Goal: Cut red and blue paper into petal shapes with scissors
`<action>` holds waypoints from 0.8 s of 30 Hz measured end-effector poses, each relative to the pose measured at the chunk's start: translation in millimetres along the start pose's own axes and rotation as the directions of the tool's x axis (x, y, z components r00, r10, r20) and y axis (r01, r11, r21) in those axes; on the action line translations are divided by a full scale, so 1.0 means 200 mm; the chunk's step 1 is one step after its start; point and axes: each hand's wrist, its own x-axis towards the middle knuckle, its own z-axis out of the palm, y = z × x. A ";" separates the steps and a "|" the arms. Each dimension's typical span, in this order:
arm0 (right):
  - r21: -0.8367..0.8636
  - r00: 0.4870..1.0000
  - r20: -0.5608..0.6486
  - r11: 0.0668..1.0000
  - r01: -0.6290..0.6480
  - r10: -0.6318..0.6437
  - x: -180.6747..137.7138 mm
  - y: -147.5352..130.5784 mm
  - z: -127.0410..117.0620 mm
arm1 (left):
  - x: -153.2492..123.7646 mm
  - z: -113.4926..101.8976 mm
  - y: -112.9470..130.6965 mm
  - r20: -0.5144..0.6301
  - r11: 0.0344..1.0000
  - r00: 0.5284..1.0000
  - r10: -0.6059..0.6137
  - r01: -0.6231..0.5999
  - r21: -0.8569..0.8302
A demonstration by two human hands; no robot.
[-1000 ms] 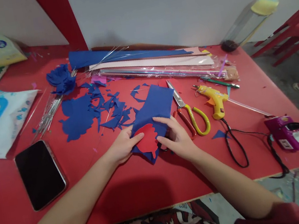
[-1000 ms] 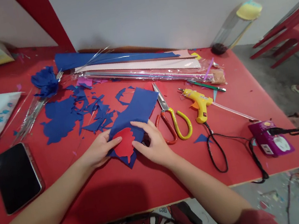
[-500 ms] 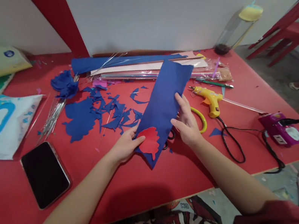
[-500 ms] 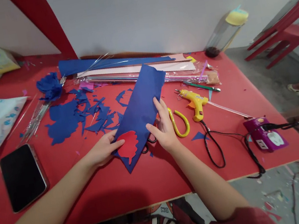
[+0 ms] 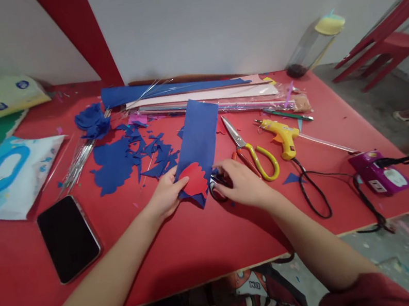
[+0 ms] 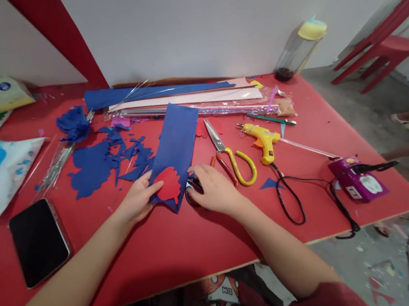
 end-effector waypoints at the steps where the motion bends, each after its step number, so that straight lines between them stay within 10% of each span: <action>1: -0.063 0.998 0.059 0.997 0.039 -0.035 -0.02 -0.02 0.00 | 0.00 0.00 0.00 -0.004 1.000 1.000 0.001 -0.001 0.009; 8: -0.495 0.950 0.256 0.868 -0.030 0.178 -0.05 -0.12 0.00 | 0.02 -0.04 0.00 0.031 0.984 0.999 0.018 -0.024 0.179; 24: -0.428 0.947 0.216 0.895 -0.128 0.238 -0.01 -0.09 -0.11 | 0.04 -0.08 0.01 0.048 0.986 0.998 0.032 -0.039 0.165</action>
